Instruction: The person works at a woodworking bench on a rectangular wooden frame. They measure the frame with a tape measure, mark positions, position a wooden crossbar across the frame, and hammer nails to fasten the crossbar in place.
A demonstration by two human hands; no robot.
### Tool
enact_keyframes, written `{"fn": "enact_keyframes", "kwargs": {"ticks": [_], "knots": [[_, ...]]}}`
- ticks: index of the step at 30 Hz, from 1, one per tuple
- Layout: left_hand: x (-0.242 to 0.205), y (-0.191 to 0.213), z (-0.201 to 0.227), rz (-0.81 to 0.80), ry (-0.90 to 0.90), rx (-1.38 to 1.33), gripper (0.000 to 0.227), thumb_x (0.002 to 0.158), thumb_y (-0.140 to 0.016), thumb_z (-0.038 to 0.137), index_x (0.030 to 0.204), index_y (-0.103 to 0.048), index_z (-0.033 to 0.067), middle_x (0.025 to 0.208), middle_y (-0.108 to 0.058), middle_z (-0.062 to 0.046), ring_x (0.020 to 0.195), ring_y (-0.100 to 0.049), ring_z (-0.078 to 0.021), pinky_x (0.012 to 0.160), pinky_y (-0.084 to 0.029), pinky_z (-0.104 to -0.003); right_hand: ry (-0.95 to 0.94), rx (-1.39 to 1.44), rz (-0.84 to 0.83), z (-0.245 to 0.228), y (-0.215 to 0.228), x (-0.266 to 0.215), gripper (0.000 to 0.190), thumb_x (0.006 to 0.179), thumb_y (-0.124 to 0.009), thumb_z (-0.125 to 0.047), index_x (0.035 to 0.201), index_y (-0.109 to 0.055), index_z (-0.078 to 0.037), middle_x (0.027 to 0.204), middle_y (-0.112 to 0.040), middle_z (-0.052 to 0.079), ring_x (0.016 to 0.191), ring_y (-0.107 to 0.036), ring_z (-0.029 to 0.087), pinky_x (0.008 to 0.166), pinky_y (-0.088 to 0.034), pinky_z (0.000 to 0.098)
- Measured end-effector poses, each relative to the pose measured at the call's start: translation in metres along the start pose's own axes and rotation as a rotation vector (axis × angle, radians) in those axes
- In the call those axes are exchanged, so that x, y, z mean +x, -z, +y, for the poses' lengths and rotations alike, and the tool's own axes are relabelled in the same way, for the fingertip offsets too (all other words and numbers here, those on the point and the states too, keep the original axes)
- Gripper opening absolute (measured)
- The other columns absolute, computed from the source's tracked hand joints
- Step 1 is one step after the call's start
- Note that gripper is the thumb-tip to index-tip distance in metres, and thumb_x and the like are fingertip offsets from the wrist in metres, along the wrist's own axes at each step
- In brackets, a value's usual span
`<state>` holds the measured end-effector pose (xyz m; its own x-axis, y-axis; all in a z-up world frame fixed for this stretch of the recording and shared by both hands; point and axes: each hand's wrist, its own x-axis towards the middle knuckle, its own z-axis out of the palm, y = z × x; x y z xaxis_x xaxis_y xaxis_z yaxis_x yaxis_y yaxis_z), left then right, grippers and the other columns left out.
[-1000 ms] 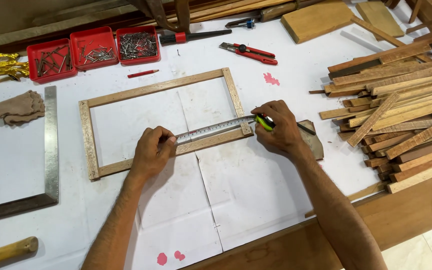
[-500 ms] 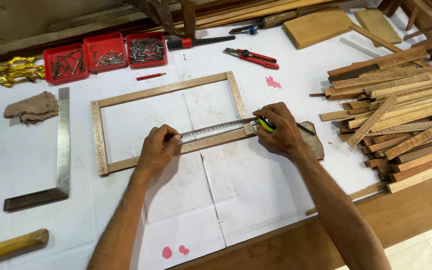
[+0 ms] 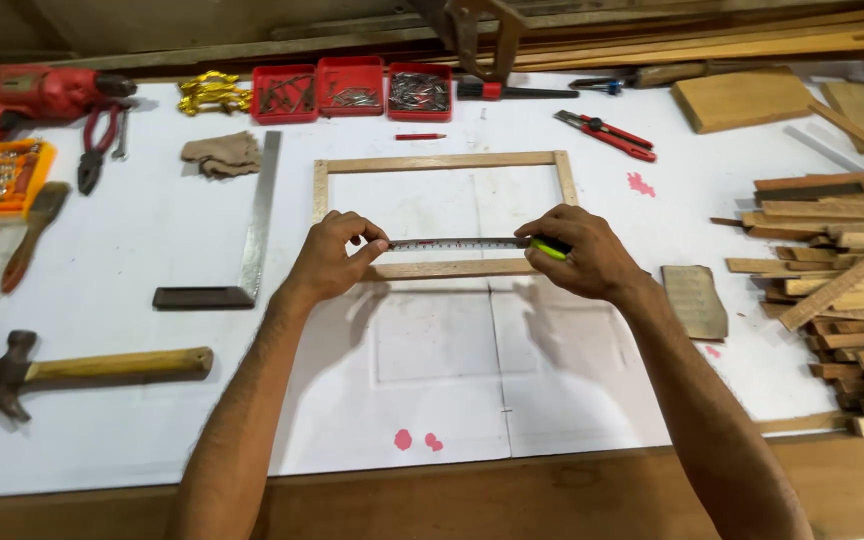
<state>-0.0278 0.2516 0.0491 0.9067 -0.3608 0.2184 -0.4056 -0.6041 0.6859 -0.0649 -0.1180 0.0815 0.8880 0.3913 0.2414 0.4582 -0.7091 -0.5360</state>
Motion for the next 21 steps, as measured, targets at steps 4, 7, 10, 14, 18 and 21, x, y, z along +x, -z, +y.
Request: {"fn": "enact_keyframes", "kwargs": {"ticks": [4, 7, 10, 14, 18, 21], "knots": [[-0.028, 0.023, -0.029, 0.006, 0.024, 0.075, 0.015, 0.089, -0.077, 0.025, 0.093, -0.077, 0.0107, 0.087, -0.072, -0.001, 0.087, -0.058, -0.0215, 0.079, -0.051, -0.039, -0.086, -0.01, -0.228, -0.026, -0.023, 0.028, 0.028, 0.094, -0.068, -0.033, 0.113, -0.078, -0.016, 0.102, -0.074, 0.011, 0.09, -0.071, 0.026, 0.08, -0.06, 0.0413], [-0.041, 0.026, -0.047, 0.01, 0.087, 0.111, 0.015, 0.089, -0.076, 0.025, 0.094, -0.079, 0.0103, 0.091, -0.067, -0.005, 0.092, -0.057, -0.0233, 0.081, -0.052, -0.04, -0.103, -0.004, -0.33, -0.019, -0.047, 0.044, 0.033, 0.094, -0.064, -0.039, 0.114, -0.077, -0.016, 0.102, -0.078, 0.01, 0.093, -0.073, 0.024, 0.083, -0.059, 0.0411], [-0.049, 0.018, -0.07, -0.005, 0.139, 0.131, 0.018, 0.094, -0.076, 0.028, 0.095, -0.078, 0.0098, 0.091, -0.063, -0.005, 0.097, -0.059, -0.0215, 0.084, -0.052, -0.039, -0.201, -0.037, -0.419, -0.014, -0.068, 0.057, 0.037, 0.095, -0.063, -0.044, 0.117, -0.076, -0.016, 0.105, -0.077, 0.008, 0.096, -0.071, 0.023, 0.084, -0.058, 0.0422], [-0.052, 0.015, -0.073, 0.032, 0.126, 0.053, 0.017, 0.092, -0.076, 0.025, 0.095, -0.076, 0.0089, 0.094, -0.061, -0.003, 0.096, -0.061, -0.0199, 0.083, -0.054, -0.036, -0.382, -0.059, -0.492, -0.017, -0.071, 0.064, 0.039, 0.096, -0.06, -0.046, 0.117, -0.077, -0.018, 0.096, -0.079, 0.01, 0.087, -0.072, 0.023, 0.079, -0.057, 0.0421], [-0.052, 0.012, -0.071, 0.049, 0.154, 0.047, 0.016, 0.094, -0.075, 0.025, 0.093, -0.076, 0.0093, 0.093, -0.063, -0.003, 0.095, -0.06, -0.0196, 0.081, -0.054, -0.035, -0.38, 0.043, -0.458, 0.006, -0.076, 0.066, 0.039, 0.094, -0.063, -0.044, 0.113, -0.08, -0.015, 0.092, -0.079, 0.01, 0.083, -0.071, 0.022, 0.074, -0.055, 0.04], [-0.052, 0.01, -0.074, 0.057, 0.134, 0.018, 0.018, 0.092, -0.076, 0.028, 0.094, -0.076, 0.0098, 0.093, -0.063, -0.002, 0.095, -0.06, -0.019, 0.082, -0.055, -0.035, -0.43, 0.056, -0.461, 0.007, -0.076, 0.069, 0.038, 0.092, -0.065, -0.042, 0.112, -0.081, -0.014, 0.091, -0.079, 0.012, 0.082, -0.071, 0.024, 0.073, -0.055, 0.0418]]}}
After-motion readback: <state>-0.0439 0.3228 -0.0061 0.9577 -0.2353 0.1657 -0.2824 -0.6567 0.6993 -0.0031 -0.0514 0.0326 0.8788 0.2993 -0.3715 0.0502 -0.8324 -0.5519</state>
